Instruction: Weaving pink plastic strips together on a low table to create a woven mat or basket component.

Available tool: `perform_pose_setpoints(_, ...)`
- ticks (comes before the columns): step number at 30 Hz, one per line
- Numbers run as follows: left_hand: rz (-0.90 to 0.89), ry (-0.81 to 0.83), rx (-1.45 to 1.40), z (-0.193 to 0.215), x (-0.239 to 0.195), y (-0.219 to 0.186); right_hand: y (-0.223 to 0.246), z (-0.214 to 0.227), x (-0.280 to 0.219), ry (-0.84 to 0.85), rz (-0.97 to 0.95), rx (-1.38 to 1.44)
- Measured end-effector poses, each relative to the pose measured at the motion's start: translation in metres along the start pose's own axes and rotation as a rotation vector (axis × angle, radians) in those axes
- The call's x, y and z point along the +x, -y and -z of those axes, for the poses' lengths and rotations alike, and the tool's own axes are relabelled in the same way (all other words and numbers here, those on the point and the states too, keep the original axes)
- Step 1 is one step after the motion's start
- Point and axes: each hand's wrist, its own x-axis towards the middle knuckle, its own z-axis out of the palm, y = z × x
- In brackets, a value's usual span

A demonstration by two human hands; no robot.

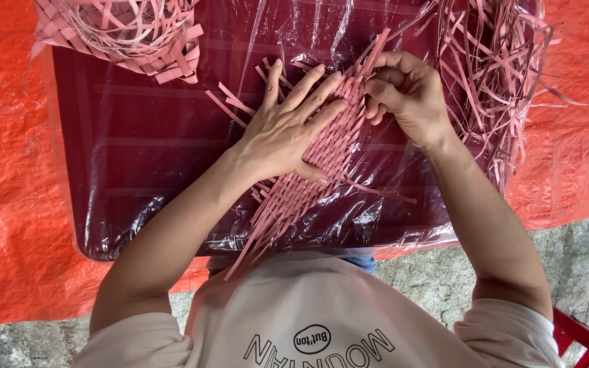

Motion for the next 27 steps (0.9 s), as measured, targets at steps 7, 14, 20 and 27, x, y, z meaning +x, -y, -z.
perform_pose_setpoints(7, -0.008, -0.018, -0.005, 0.0, 0.0, 0.0, 0.003, -0.002, 0.006, -0.034, -0.048, -0.024)
perform_pose_setpoints(14, -0.01, -0.042, -0.013, 0.006, -0.001, -0.001, 0.008, -0.006, 0.01, -0.067, -0.096, -0.059)
perform_pose_setpoints(20, -0.003, -0.046, 0.015, 0.007, -0.002, -0.002, 0.013, -0.014, 0.013, -0.056, -0.066, -0.026)
perform_pose_setpoints(27, -0.015, -0.127, 0.002, 0.004, -0.004, -0.003, 0.013, -0.021, 0.013, 0.022, 0.087, -0.132)
